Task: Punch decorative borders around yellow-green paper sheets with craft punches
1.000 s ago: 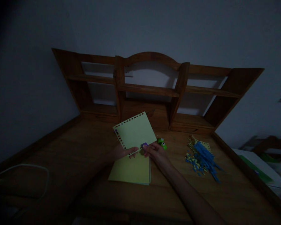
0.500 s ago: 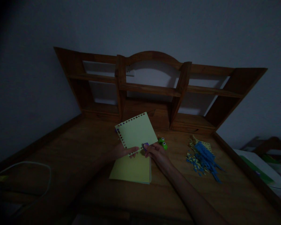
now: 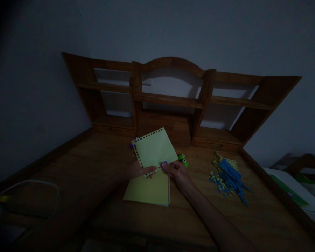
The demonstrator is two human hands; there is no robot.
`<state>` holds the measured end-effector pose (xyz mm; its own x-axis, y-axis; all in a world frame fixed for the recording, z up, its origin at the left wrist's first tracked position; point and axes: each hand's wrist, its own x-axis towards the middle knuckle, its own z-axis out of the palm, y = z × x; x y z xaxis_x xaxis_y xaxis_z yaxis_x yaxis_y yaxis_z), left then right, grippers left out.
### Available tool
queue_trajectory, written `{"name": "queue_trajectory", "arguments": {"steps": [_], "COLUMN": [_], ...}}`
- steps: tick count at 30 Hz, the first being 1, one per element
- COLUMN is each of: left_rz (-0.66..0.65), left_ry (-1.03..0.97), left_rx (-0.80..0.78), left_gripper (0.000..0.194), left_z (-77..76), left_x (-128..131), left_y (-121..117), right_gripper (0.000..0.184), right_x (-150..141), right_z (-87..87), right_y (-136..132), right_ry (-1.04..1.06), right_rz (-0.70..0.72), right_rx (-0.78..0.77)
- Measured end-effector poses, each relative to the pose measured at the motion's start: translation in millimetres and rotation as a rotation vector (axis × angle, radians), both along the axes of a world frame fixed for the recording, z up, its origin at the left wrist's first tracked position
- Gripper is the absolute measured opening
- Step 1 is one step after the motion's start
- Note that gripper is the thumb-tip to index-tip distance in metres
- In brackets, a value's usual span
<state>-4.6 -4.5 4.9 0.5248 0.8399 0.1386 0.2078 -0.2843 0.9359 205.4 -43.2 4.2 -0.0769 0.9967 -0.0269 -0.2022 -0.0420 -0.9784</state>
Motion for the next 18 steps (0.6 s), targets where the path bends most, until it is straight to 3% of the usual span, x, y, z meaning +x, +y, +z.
{"name": "queue_trajectory", "arguments": {"steps": [7, 11, 18], "left_rz": [-0.061, -0.027, 0.070], "left_ry": [-0.057, -0.045, -0.042], "left_rx": [-0.043, -0.048, -0.105], "left_gripper": [0.044, 0.040, 0.038], "left_z": [1.8, 6.5, 4.3], "left_x": [0, 1, 2], "left_y": [-4, -5, 0], "right_gripper": [0.033, 0.033, 0.030], "right_x": [-2, -3, -4], "right_z": [7.1, 8.3, 16.5], "right_y": [-3, -2, -4], "right_ry": [0.018, -0.008, -0.061], "right_rz": [-0.029, -0.043, 0.103], "right_rx": [-0.029, -0.033, 0.055]}}
